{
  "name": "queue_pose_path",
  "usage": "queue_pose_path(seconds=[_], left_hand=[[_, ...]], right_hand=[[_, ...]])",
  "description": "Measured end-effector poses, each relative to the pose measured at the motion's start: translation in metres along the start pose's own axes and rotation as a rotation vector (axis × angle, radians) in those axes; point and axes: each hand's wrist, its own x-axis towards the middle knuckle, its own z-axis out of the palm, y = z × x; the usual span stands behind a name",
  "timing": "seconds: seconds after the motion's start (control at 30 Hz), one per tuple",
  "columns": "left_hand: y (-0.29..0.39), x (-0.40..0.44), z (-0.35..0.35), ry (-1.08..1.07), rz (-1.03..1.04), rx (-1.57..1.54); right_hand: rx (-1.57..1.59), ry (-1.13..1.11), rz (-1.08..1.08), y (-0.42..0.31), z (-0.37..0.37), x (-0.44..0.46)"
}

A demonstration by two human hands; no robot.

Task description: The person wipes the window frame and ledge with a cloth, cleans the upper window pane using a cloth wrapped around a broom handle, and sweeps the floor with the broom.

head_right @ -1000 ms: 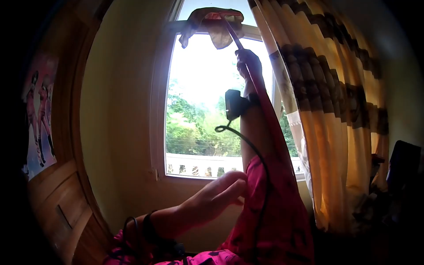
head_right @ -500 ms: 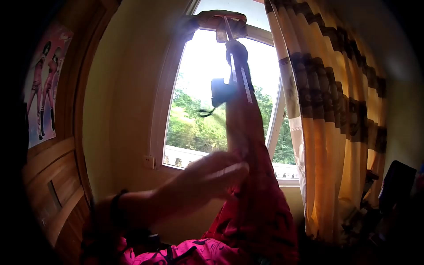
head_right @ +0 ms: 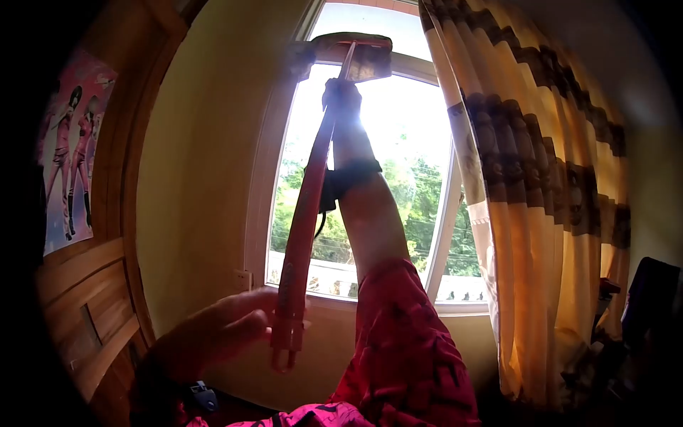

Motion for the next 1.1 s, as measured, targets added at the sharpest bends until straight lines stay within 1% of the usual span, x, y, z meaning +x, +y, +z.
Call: queue_pose_path(seconds=[0.07, 0.1, 0.17, 0.2, 0.23, 0.27, 0.3, 0.33, 0.37, 0.4, 0.47, 0.5, 0.53, 0.57, 0.6, 0.63, 0.67, 0.73, 0.8, 0.83, 0.87, 0.93, 0.97, 1.0, 1.03, 1.07, 1.1], left_hand=[[-0.013, -0.017, -0.025, 0.054, -0.128, 1.015], [-0.014, -0.014, -0.027, 0.048, -0.137, 1.015], [-0.012, -0.002, -0.028, 0.205, 0.001, 0.744], [-0.011, 0.002, -0.027, 0.289, 0.067, 0.604], [-0.008, 0.006, -0.028, 0.372, 0.142, 0.465], [-0.005, 0.009, -0.029, 0.451, 0.221, 0.328], [-0.001, 0.010, -0.031, 0.454, 0.221, 0.337], [0.005, 0.011, -0.034, 0.434, 0.074, 0.190], [0.007, 0.009, -0.037, 0.416, -0.075, 0.035], [0.005, 0.008, -0.043, 0.422, -0.079, 0.037], [-0.005, 0.013, -0.062, 0.543, 0.058, -0.080], [-0.006, 0.019, -0.073, 0.554, 0.111, -0.093], [-0.004, 0.023, -0.081, 0.556, 0.104, -0.095], [-0.001, 0.028, -0.088, 0.602, 0.162, -0.075], [0.000, 0.035, -0.095, 0.646, 0.222, -0.057], [-0.003, 0.049, -0.103, 0.636, 0.237, -0.088], [-0.008, 0.061, -0.112, 0.626, 0.255, -0.088], [-0.013, 0.091, -0.125, 0.463, 0.214, -0.043], [-0.016, 0.124, -0.117, 0.448, 0.200, -0.156], [-0.011, 0.135, -0.114, 0.337, 0.145, -0.138], [-0.013, 0.151, -0.112, 0.290, 0.207, -0.106], [-0.004, 0.162, -0.103, 0.297, 0.310, -0.021], [-0.004, 0.164, -0.107, 0.300, 0.324, 0.047], [-0.005, 0.161, -0.109, 0.329, 0.362, 0.100], [-0.007, 0.154, -0.113, 0.341, 0.353, 0.111], [-0.009, 0.148, -0.120, 0.356, 0.350, 0.126], [-0.011, 0.144, -0.127, 0.422, 0.332, 0.179]], right_hand=[[0.171, -0.071, 0.082, -0.004, -0.019, 0.007], [0.019, -0.021, 0.005, -0.003, -0.020, 0.008], [-0.511, 0.036, -0.245, 0.009, -0.016, 0.007], [-0.503, 0.037, -0.234, 0.025, -0.018, 0.008], [-0.350, 0.105, -0.181, 0.038, -0.014, 0.014], [-0.482, 0.098, -0.240, 0.047, -0.013, 0.020], [-0.616, 0.099, -0.302, 0.053, -0.007, 0.025], [-0.745, 0.108, -0.365, 0.058, -0.001, 0.030], [-0.482, 0.152, -0.280, 0.063, 0.002, 0.029], [-0.590, 0.133, -0.274, 0.064, 0.008, 0.027], [-0.805, 0.092, -0.273, 0.065, 0.021, 0.022], [-0.816, -0.011, -0.285, 0.060, 0.042, 0.001], [-0.689, -0.067, -0.194, 0.061, 0.057, -0.018], [-0.565, -0.110, -0.098, 0.061, 0.071, -0.037], [-0.280, -0.155, 0.072, 0.060, 0.081, -0.059], [-0.002, -0.152, 0.248, 0.059, 0.091, -0.081], [0.296, -0.206, 0.387, 0.049, 0.106, -0.103], [0.127, 0.217, 0.424, 0.025, 0.139, -0.128], [0.137, 0.156, 0.377, 0.020, 0.093, -0.115], [0.113, 0.066, 0.297, 0.018, 0.072, -0.102], [0.089, -0.026, 0.220, 0.020, 0.046, -0.087], [-0.121, -0.024, 0.109, 0.001, 0.009, -0.056], [-0.499, 0.043, 0.096, -0.018, 0.002, -0.041], [-0.706, 0.068, 0.052, -0.036, -0.003, -0.034], [-0.915, 0.103, 0.014, -0.053, -0.009, -0.026], [-0.951, 0.091, -0.056, -0.064, -0.012, -0.018], [-0.869, 0.152, 0.008, -0.070, -0.011, -0.004]])
